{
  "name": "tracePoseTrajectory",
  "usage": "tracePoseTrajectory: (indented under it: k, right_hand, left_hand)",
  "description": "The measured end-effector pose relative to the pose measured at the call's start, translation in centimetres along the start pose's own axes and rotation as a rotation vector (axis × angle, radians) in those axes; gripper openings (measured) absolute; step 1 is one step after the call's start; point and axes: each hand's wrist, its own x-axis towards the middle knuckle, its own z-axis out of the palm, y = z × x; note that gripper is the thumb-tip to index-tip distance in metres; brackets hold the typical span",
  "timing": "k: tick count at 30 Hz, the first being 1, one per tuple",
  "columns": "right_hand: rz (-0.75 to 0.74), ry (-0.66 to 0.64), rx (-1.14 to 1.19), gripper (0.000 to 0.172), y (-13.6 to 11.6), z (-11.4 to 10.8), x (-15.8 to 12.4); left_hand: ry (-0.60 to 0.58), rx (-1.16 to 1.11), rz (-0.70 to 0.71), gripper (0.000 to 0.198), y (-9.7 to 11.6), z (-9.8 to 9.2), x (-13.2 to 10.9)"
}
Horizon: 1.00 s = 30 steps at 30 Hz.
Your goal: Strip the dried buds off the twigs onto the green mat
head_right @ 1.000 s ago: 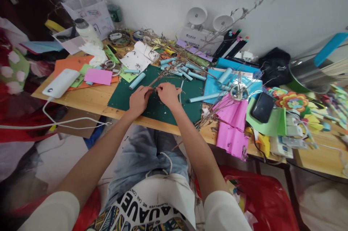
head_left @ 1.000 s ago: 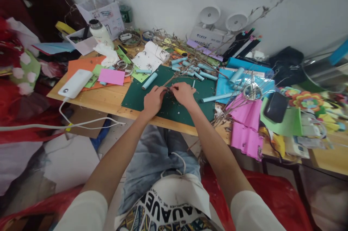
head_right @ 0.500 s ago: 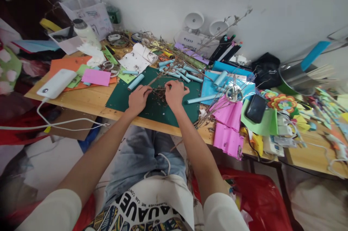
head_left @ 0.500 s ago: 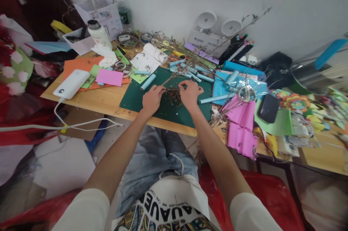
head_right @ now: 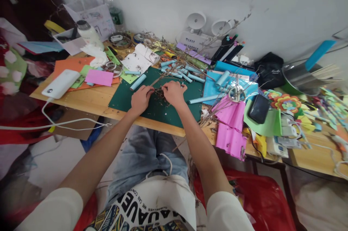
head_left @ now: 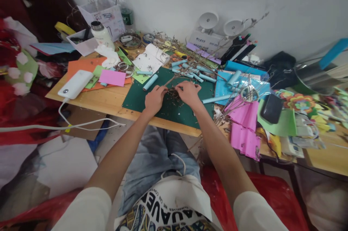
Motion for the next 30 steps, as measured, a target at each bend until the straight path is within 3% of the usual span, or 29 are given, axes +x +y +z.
tracePoseTrajectory:
  k: [5,10,15,20,25,30]
  right_hand:
    - [0.013,-0.037,-0.002,0.023,0.0,0.0,-0.3]
    - [-0.065,0.099,-0.084,0.025,-0.6,1.0,-0.9]
    - [0.021,0.167,-0.131,0.028,-0.4,1.3,-0.7]
    - [-0.021,0.081,-0.07,0.03,-0.4,0.6,-0.7]
    - [0.036,-0.035,0.053,0.025,-0.2,0.4,-0.3]
    - [-0.022,-0.014,-0.093,0.025,-0.4,0.2,-0.8]
  left_hand:
    - [0.007,0.002,0.008,0.029,0.0,0.1,-0.1]
    - [-0.039,0.026,0.039,0.032,0.1,-0.2,-0.2]
    - [-0.015,0.052,0.0,0.033,0.2,-0.2,-0.2]
    - [-0.021,0.067,0.001,0.033,0.2,-0.2,-0.2]
    - [-0.025,0.088,-0.007,0.033,0.1,-0.1,-0.1]
    - [-0.066,0.105,0.003,0.035,0.3,-0.2,-0.2]
